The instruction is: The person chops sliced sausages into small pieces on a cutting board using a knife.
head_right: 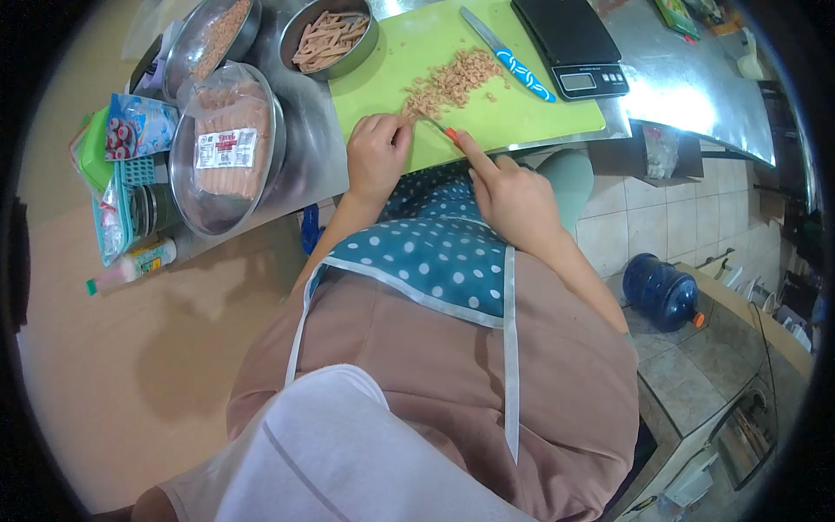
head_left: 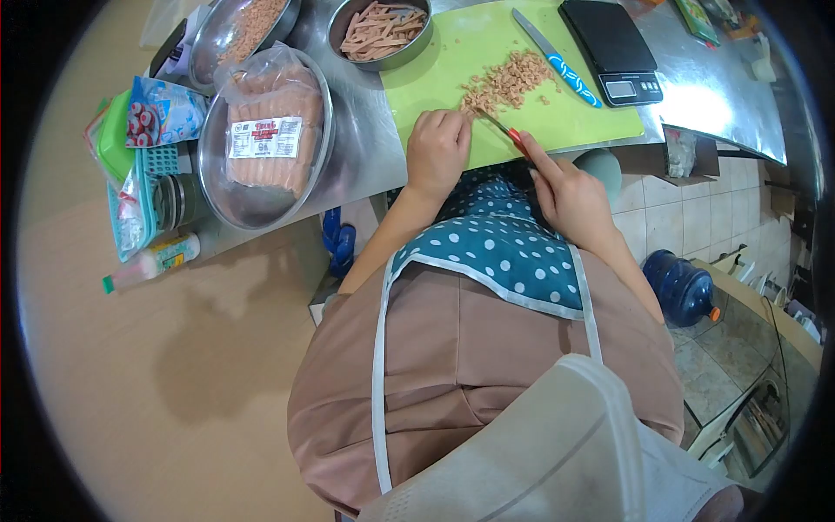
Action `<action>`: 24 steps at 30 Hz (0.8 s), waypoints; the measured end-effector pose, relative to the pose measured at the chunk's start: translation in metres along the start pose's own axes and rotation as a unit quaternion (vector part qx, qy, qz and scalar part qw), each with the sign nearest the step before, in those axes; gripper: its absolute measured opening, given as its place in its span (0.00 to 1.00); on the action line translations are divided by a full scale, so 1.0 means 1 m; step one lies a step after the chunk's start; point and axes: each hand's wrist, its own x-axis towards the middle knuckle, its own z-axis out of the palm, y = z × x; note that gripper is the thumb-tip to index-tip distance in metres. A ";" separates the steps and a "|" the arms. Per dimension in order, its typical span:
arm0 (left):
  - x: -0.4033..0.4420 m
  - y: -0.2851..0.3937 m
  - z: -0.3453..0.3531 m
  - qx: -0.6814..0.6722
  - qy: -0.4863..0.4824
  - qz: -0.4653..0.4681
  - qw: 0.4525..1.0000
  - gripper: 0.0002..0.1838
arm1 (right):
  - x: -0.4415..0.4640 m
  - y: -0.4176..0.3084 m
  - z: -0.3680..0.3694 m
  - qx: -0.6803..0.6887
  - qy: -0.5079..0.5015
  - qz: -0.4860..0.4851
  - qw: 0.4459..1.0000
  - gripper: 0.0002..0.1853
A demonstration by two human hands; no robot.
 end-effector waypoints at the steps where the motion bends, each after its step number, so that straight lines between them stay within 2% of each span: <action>1: 0.000 0.001 -0.001 0.004 -0.002 -0.006 1.000 0.03 | 0.006 -0.002 0.002 0.015 0.026 -0.017 0.999 0.30; 3: -0.001 0.002 -0.002 0.009 -0.004 -0.010 1.000 0.03 | 0.017 -0.005 0.007 0.031 0.054 -0.034 0.997 0.29; 5: 0.000 0.002 -0.003 0.006 0.000 -0.001 1.000 0.03 | 0.024 -0.007 0.012 0.007 0.018 -0.032 0.999 0.29; 14: -0.002 0.002 -0.003 -0.044 0.025 -0.021 0.998 0.03 | -0.001 0.004 0.004 -0.008 -0.006 -0.009 1.000 0.30; 17: -0.002 0.002 -0.005 -0.019 0.018 -0.010 1.000 0.03 | 0.009 0.002 0.007 0.020 0.040 -0.031 0.999 0.30; 24: -0.003 -0.001 -0.004 -0.009 0.012 -0.006 1.000 0.03 | 0.019 0.002 0.019 0.006 0.014 -0.038 0.999 0.30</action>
